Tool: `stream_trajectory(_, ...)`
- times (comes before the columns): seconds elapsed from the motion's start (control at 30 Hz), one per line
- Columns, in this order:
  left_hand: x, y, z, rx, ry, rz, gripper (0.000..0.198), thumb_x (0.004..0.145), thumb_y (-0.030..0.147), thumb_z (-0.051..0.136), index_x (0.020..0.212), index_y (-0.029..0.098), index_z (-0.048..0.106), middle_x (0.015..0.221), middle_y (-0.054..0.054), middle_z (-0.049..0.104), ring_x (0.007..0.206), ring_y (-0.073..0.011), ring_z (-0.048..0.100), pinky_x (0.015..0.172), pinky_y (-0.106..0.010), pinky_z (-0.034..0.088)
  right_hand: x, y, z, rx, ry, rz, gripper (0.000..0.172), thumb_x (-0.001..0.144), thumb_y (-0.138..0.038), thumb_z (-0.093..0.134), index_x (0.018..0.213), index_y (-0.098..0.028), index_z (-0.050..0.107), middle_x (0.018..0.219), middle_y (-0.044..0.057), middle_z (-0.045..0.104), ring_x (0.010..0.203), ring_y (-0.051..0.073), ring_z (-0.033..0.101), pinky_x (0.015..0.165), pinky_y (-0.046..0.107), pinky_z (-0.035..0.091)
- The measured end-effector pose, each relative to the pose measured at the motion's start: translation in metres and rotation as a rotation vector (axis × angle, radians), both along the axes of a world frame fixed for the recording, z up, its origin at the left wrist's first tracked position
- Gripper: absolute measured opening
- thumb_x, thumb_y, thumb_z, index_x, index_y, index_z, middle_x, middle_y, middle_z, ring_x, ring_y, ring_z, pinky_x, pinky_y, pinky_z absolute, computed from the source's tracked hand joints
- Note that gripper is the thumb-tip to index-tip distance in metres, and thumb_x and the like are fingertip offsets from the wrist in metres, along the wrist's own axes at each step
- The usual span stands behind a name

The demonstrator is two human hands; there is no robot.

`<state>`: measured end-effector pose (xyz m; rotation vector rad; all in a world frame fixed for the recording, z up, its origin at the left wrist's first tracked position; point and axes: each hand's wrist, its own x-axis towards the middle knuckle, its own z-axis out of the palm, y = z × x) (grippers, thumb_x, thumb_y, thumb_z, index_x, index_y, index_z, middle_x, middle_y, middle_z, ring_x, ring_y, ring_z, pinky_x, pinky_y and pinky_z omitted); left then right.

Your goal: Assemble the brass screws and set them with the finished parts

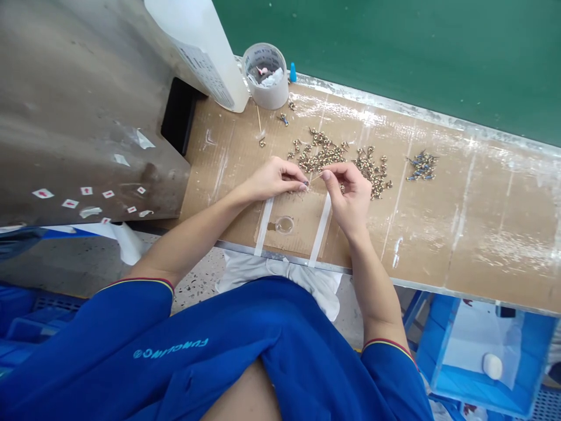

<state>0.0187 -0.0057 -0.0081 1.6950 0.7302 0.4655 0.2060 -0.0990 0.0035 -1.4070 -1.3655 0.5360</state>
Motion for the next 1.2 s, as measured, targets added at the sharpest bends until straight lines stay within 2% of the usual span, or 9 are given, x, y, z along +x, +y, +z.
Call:
stream_trajectory(0.3, 0.0010, -0.0002, -0.0014, 0.008, -0.026, -0.011, 0.007, 0.077, 0.019, 0.075, 0.080, 0.013, 0.078, 0.075, -0.001, 0.073, 0.070, -0.0108, 0.060, 0.073, -0.025, 0.045, -0.0029, 0.0015, -0.0057, 0.010, -0.008, 0.001, 0.029, 0.099, -0.052, 0.065, 0.095, -0.023, 0.070, 0.086, 0.002, 0.072, 0.080, 0.017, 0.070, 0.076, 0.034, 0.058)
stream_trajectory(0.53, 0.0007, -0.0009, -0.0001, 0.007, -0.039, -0.008, 0.007, 0.078, 0.019, 0.074, 0.079, 0.013, 0.077, 0.074, -0.001, 0.072, 0.069, -0.0107, 0.058, 0.072, -0.025, 0.045, -0.0038, 0.0015, -0.0039, -0.009, -0.037, -0.007, 0.032, 0.098, -0.054, 0.065, 0.093, -0.023, 0.070, 0.085, 0.002, 0.073, 0.079, 0.016, 0.071, 0.074, 0.033, 0.058)
stream_trajectory(0.77, 0.0002, -0.0004, -0.0024, 0.014, -0.041, -0.016, 0.008, 0.078, 0.021, 0.074, 0.079, 0.013, 0.076, 0.073, -0.001, 0.070, 0.069, -0.0112, 0.058, 0.071, -0.025, 0.044, -0.0054, 0.0011, -0.0038, -0.015, -0.015, 0.018, 0.027, 0.097, -0.049, 0.068, 0.093, -0.023, 0.072, 0.085, 0.002, 0.074, 0.078, 0.016, 0.071, 0.073, 0.032, 0.057)
stream_trajectory(1.2, -0.0005, 0.0002, -0.0026, -0.075, -0.100, -0.015, 0.010, 0.076, 0.021, 0.074, 0.081, 0.012, 0.072, 0.073, -0.001, 0.068, 0.068, -0.0109, 0.059, 0.069, -0.025, 0.047, -0.0081, -0.0003, 0.0009, 0.011, -0.088, 0.024, 0.030, 0.098, -0.050, 0.065, 0.089, -0.023, 0.072, 0.082, 0.002, 0.075, 0.075, 0.017, 0.072, 0.070, 0.032, 0.058)
